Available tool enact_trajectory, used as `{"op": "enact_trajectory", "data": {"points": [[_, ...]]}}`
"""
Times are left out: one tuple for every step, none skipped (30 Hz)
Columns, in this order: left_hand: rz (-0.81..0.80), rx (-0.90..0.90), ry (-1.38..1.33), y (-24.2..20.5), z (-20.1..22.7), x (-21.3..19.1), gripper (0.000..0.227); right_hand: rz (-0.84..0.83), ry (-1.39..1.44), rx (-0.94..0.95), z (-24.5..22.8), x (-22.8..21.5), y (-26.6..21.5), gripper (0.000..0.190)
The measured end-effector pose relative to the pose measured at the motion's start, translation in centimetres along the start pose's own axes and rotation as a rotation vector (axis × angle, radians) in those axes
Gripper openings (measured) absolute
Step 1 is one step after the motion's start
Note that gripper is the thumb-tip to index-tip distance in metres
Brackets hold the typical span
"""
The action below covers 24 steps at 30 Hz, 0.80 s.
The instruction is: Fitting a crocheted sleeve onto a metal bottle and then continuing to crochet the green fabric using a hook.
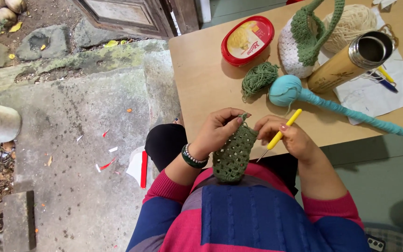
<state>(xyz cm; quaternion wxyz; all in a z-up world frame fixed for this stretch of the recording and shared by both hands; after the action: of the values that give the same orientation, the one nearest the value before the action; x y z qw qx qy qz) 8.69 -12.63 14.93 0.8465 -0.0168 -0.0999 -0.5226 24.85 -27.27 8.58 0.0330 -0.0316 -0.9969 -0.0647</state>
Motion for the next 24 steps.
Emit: {"op": "enact_trajectory", "data": {"points": [[0.017,-0.005,0.011,0.1,-0.1,-0.1,0.015,0.002,0.082,-0.004,0.4,-0.5,-0.1,0.064],[0.035,-0.01,0.022,0.1,-0.3,-0.1,0.015,0.005,0.164,-0.008,0.7,-0.9,-0.2,0.064],[0.034,-0.009,0.021,0.1,-0.4,-0.2,0.015,0.005,0.163,-0.007,0.9,-1.3,-0.5,0.064],[0.045,-0.018,0.017,0.0,-0.7,-0.3,0.015,0.035,0.275,-0.038,1.0,-1.8,-0.8,0.067],[0.058,-0.027,0.011,-0.1,-0.9,-0.3,0.015,0.063,0.388,-0.067,1.1,-2.2,-1.2,0.07],[0.06,-0.028,0.008,-0.2,-1.6,-0.3,0.015,0.062,0.387,-0.063,0.3,-1.9,-1.0,0.07],[0.059,-0.028,-0.054,-0.3,-2.2,-0.3,0.017,0.2,0.254,-0.163,-0.8,-2.1,-0.9,0.071],[0.058,-0.028,-0.116,-0.4,-2.8,-0.2,0.018,0.339,0.119,-0.26,-2.0,-2.2,-1.0,0.073],[0.059,-0.028,-0.116,-0.4,-2.7,0.1,0.018,0.338,0.12,-0.259,-2.0,-1.9,-1.3,0.073],[0.065,-0.061,-0.198,-0.5,-2.7,0.4,0.017,0.445,0.185,-0.315,-2.0,-2.0,-1.8,0.071],[0.07,-0.094,-0.281,-0.5,-2.8,0.8,0.016,0.551,0.25,-0.37,-2.0,-2.0,-2.4,0.069],[0.07,-0.095,-0.282,-0.6,-2.7,1.1,0.016,0.551,0.25,-0.368,-1.8,-1.9,-2.6,0.069],[0.085,-0.135,-0.381,-0.7,-2.8,1.4,0.017,0.597,0.171,-0.472,-2.0,-1.9,-2.9,0.063],[0.1,-0.174,-0.48,-0.8,-2.8,1.7,0.017,0.643,0.091,-0.574,-2.2,-1.9,-3.3,0.056],[0.1,-0.173,-0.48,-0.9,-3.1,1.7,0.017,0.642,0.091,-0.575,-2.3,-1.7,-3.8,0.056],[0.112,-0.18,-0.506,-0.9,-3.4,1.7,0.017,0.633,0.069,-0.608,-2.5,-1.5,-4.3,0.049],[0.124,-0.186,-0.531,-1.0,-3.7,1.7,0.017,0.624,0.047,-0.642,-2.7,-1.3,-4.9,0.042],[0.125,-0.184,-0.532,-0.9,-4.0,1.6,0.017,0.622,0.047,-0.642,-3.2,-1.2,-4.7,0.042],[0.148,-0.181,-0.539,-1.0,-4.4,1.5,0.018,0.567,0.035,-0.658,-3.8,-0.9,-4.6,0.029],[0.171,-0.177,-0.547,-1.0,-4.7,1.4,0.02,0.512,0.023,-0.672,-4.4,-0.6,-4.4,0.02],[0.169,-0.178,-0.548,-1.0,-4.3,1.8,0.02,0.514,0.021,-0.672,-3.8,-0.5,-4.4,0.02],[0.17,-0.19,-0.564,-1.1,-3.8,2.1,0.02,0.519,0.036,-0.64,-3.1,-0.4,-4.3,0.023],[0.17,-0.2,-0.579,-1.2,-3.4,2.5,0.021,0.524,0.052,-0.611,-2.3,-0.4,-4.2,0.027],[0.168,-0.201,-0.578,-1.1,-3.4,2.9,0.021,0.525,0.051,-0.611,-2.8,0.3,-3.6,0.027]]}}
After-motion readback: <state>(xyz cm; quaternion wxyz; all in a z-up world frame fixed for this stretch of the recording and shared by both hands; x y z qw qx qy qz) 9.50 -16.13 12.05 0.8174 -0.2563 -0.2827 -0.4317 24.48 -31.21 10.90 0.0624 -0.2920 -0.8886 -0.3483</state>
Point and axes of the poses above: each hand's wrist, its own y-axis towards the middle knuckle, its own x-axis out of the palm, z = x × y, the point moved 4 cm from there along y, towards the middle knuckle, and after that the axes turned 3 degrees about -z, right-handed, at the moved point
